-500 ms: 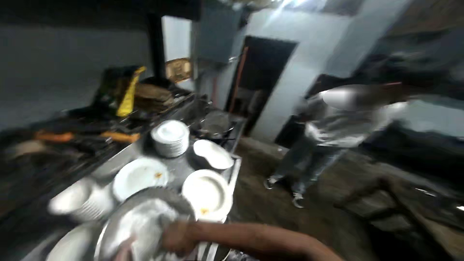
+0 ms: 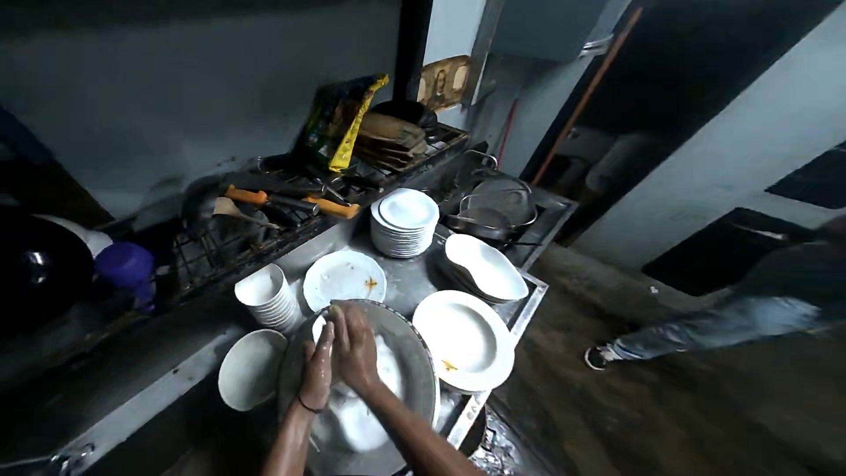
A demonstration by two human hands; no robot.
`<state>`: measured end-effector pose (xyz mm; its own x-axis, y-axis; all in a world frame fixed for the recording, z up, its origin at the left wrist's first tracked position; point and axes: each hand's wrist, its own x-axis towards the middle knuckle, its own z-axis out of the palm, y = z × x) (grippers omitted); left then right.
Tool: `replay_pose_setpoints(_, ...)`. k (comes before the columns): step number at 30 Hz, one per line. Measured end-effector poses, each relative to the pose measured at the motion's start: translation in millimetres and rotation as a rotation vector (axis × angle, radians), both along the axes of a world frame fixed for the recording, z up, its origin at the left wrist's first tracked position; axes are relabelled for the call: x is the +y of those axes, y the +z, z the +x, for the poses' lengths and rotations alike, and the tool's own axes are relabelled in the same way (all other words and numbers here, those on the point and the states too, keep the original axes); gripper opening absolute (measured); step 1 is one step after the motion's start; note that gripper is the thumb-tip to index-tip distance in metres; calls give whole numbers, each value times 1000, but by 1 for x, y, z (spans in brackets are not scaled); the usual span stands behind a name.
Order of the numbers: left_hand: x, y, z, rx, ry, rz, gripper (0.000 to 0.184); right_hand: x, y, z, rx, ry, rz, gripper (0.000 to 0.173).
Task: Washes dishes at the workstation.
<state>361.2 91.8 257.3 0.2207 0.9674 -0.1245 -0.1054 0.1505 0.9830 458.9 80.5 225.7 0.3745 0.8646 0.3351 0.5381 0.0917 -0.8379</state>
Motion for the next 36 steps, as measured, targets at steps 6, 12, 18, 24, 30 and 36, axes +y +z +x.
replay_pose_setpoints(6,-5,-16,-15,-103,191,-51,34,-21,-65,16,498,-156,-418,54)
replay_pose_setpoints(12,-14,-5,3,-27,253,-41,33,-38,-25,-29,99,-48,-68,53)
replay_pose_setpoints(18,-15,-15,-5,-181,354,-137,31,-31,-46,3,415,-95,-370,55)
replay_pose_setpoints(24,-11,-25,-8,-150,376,-168,36,-63,-29,-4,212,-7,-366,66)
replay_pose_setpoints(30,-19,-18,-1,-101,336,-84,32,-29,-12,-4,287,13,-247,57)
replay_pose_setpoints(36,-13,-19,11,-175,570,-244,43,-82,-55,-43,202,-87,-276,66)
